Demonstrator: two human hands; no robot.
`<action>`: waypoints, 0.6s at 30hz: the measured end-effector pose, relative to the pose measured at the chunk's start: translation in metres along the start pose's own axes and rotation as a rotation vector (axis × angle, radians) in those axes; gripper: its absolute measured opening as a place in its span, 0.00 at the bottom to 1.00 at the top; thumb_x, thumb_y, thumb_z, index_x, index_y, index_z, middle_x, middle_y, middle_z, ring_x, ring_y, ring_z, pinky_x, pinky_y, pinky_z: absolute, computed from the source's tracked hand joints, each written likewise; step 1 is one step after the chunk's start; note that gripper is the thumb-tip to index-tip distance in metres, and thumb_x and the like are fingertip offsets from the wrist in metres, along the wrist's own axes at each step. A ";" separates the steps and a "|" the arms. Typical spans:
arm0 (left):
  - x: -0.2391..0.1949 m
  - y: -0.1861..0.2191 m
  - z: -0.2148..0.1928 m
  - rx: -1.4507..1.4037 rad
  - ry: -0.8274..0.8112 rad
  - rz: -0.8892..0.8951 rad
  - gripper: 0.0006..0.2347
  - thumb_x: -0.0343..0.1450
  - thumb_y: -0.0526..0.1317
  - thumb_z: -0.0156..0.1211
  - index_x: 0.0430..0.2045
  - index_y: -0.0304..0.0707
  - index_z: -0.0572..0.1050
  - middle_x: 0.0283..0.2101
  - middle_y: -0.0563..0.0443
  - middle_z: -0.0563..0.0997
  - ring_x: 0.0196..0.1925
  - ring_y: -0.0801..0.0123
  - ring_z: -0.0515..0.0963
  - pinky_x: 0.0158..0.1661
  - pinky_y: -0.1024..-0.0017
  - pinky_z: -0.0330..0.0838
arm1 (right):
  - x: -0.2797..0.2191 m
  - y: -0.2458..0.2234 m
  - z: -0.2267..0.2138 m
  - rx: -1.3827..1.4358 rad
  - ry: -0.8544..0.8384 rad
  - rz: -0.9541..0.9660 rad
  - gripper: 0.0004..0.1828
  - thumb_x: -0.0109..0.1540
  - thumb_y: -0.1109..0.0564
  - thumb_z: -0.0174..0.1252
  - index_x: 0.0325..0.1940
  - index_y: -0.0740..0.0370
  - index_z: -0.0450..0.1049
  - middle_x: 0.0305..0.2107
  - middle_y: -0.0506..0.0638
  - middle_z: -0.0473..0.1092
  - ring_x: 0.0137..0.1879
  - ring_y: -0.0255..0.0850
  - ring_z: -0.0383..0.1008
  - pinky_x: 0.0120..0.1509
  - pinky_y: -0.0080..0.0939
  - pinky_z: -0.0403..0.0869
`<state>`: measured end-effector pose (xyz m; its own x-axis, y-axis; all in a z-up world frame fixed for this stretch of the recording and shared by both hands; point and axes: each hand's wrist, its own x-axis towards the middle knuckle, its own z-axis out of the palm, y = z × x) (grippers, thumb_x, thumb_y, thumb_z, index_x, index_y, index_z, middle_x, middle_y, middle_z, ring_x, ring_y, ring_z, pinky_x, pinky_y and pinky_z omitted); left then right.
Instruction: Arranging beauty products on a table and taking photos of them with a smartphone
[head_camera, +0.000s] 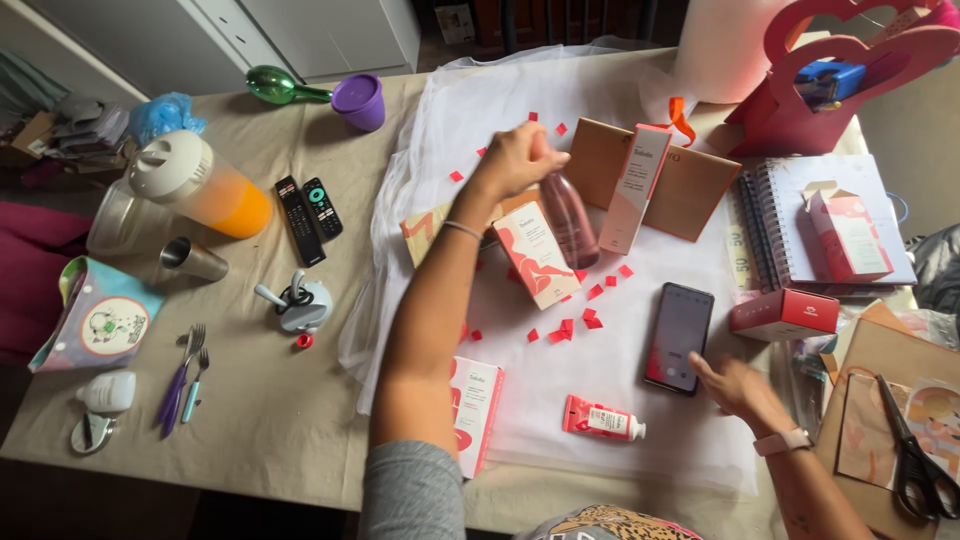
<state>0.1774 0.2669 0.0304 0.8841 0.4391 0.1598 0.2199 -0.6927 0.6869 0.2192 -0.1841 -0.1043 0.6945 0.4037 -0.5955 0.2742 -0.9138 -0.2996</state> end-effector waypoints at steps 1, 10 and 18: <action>-0.009 0.001 -0.016 0.001 0.000 -0.001 0.25 0.63 0.56 0.71 0.47 0.38 0.76 0.40 0.38 0.86 0.50 0.45 0.84 0.52 0.52 0.79 | 0.010 -0.003 0.006 0.000 -0.001 -0.001 0.48 0.61 0.19 0.42 0.40 0.67 0.84 0.19 0.65 0.80 0.42 0.64 0.85 0.52 0.65 0.77; -0.065 -0.035 -0.068 0.087 0.011 -0.037 0.26 0.65 0.53 0.68 0.53 0.37 0.76 0.44 0.34 0.84 0.53 0.43 0.82 0.55 0.49 0.76 | 0.076 -0.215 0.057 0.362 0.521 -0.854 0.63 0.46 0.40 0.78 0.71 0.80 0.55 0.53 0.78 0.65 0.61 0.75 0.68 0.67 0.68 0.67; -0.080 -0.093 -0.053 -0.019 -0.028 -0.089 0.26 0.65 0.53 0.71 0.54 0.39 0.76 0.41 0.39 0.86 0.48 0.49 0.85 0.50 0.55 0.79 | 0.064 -0.232 0.066 0.368 0.518 -0.618 0.66 0.49 0.40 0.72 0.77 0.75 0.45 0.60 0.78 0.62 0.62 0.77 0.67 0.63 0.75 0.68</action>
<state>0.0643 0.3263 -0.0087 0.8726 0.4823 0.0774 0.2909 -0.6404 0.7109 0.1562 0.0566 -0.1219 0.7314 0.6680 0.1375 0.5308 -0.4309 -0.7298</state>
